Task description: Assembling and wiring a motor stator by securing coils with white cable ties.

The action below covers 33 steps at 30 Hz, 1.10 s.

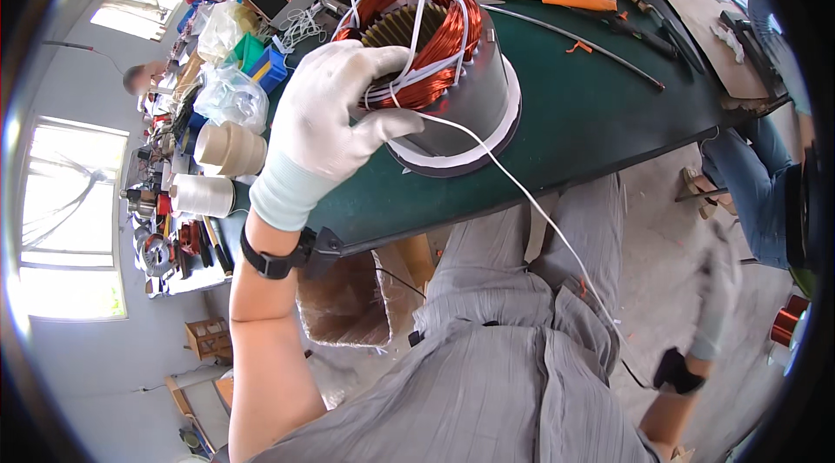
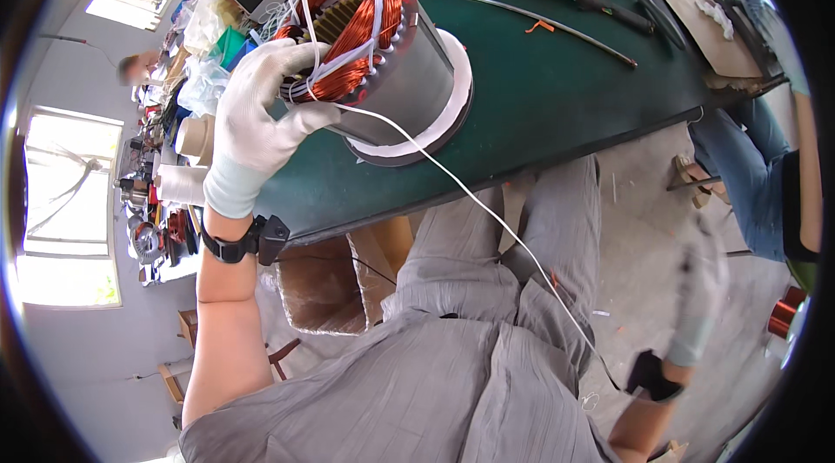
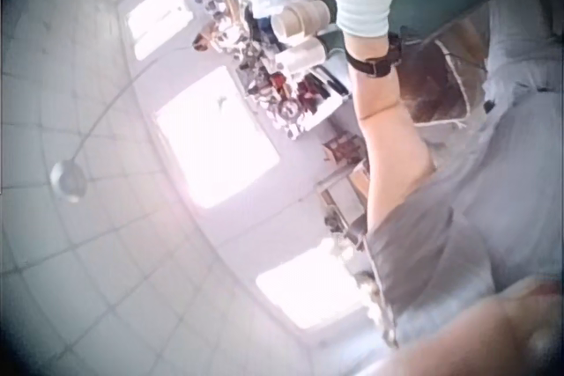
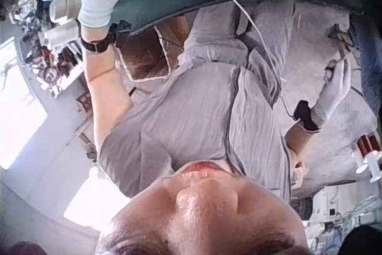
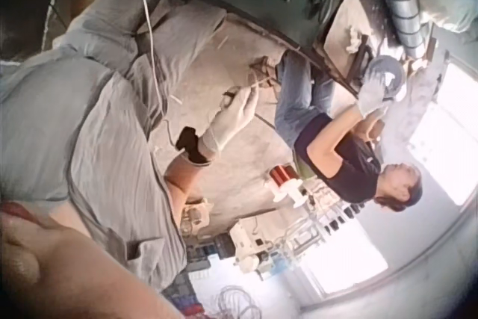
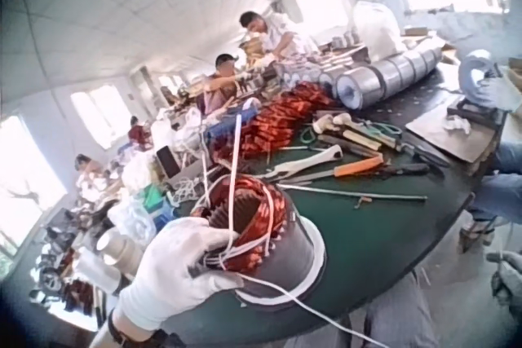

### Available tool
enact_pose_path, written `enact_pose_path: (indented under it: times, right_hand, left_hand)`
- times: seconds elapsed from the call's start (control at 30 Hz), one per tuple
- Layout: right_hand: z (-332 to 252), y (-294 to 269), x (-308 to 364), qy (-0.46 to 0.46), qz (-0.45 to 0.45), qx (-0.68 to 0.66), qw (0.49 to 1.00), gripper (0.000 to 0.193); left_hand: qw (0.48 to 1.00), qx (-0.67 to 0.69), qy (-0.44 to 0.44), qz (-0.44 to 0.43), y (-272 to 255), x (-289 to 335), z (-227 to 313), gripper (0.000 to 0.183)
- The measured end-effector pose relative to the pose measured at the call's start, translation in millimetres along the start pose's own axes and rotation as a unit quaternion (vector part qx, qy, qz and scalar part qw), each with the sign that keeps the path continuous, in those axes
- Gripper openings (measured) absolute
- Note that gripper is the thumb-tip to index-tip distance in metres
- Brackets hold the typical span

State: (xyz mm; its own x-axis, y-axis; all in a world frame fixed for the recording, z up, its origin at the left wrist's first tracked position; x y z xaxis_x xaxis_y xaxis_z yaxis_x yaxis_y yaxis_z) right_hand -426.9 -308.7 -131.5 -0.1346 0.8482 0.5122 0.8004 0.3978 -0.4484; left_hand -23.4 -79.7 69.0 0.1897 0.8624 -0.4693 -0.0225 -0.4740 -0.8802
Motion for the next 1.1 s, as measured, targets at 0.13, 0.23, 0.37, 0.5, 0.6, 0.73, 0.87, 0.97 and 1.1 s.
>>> enact_pose_path:
  times: [0.13,0.23,0.37,0.5,0.6,0.73,0.87,0.97,1.1]
  right_hand:
    - [-118.3,187.3,130.6,-0.239,-0.475,0.097,0.841,0.038]
    - [-142.1,226.0,124.5,-0.169,-0.489,0.016,0.855,0.039]
    - [-184.7,220.7,138.2,-0.039,-0.518,-0.126,0.845,0.038]
    - [-195.3,238.0,135.4,0.045,-0.596,-0.126,0.792,0.035]
    - [-194.9,254.0,121.4,0.071,-0.594,-0.221,0.77,0.03]
    - [-232.6,244.2,114.7,-0.436,-0.238,0.141,0.857,0.027]
    - [-189.9,236.3,120.0,-0.029,-0.718,-0.226,0.658,0.035]
    - [-211.9,225.7,142.8,-0.178,-0.636,-0.316,0.681,0.059]
    - [-183.5,131.9,134.5,-0.572,-0.264,0.046,0.775,0.056]
  left_hand:
    - [0.995,-0.091,0.024,0.031,0.9,-3.9,10.2,0.044]
    - [0.995,-0.084,0.027,0.055,-1.7,-9.7,11.5,0.043]
    - [0.997,-0.064,0.014,0.044,-3.0,-2.2,4.3,0.045]
    - [0.982,0.147,-0.116,-0.035,-5.8,-7.3,-25.7,0.052]
    - [0.951,0.187,-0.244,-0.014,-22.4,-30.9,-48.1,0.035]
    - [0.95,0.037,0.201,-0.237,0.0,-43.6,-29.7,0.024]
    - [0.988,-0.043,-0.084,0.124,-105.9,-42.6,-35.3,0.018]
    - [0.995,-0.099,-0.001,-0.029,-89.5,-34.7,28.6,0.024]
    - [0.991,-0.11,0.054,-0.062,-13.4,-23.2,26.9,0.028]
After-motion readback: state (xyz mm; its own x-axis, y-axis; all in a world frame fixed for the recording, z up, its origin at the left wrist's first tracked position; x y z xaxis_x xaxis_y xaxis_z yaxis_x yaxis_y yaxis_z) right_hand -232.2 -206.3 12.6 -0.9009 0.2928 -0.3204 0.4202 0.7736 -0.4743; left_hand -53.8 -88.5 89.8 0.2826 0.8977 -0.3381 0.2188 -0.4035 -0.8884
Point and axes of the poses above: each hand's wrist, its own x-axis away from the middle knuckle, its own y-axis out of the palm, z = x × y, the point moved 8 cm from there along -x, towards the middle knuckle, and after that the axes turned 11 degrees about y, right-handed, at the moved point
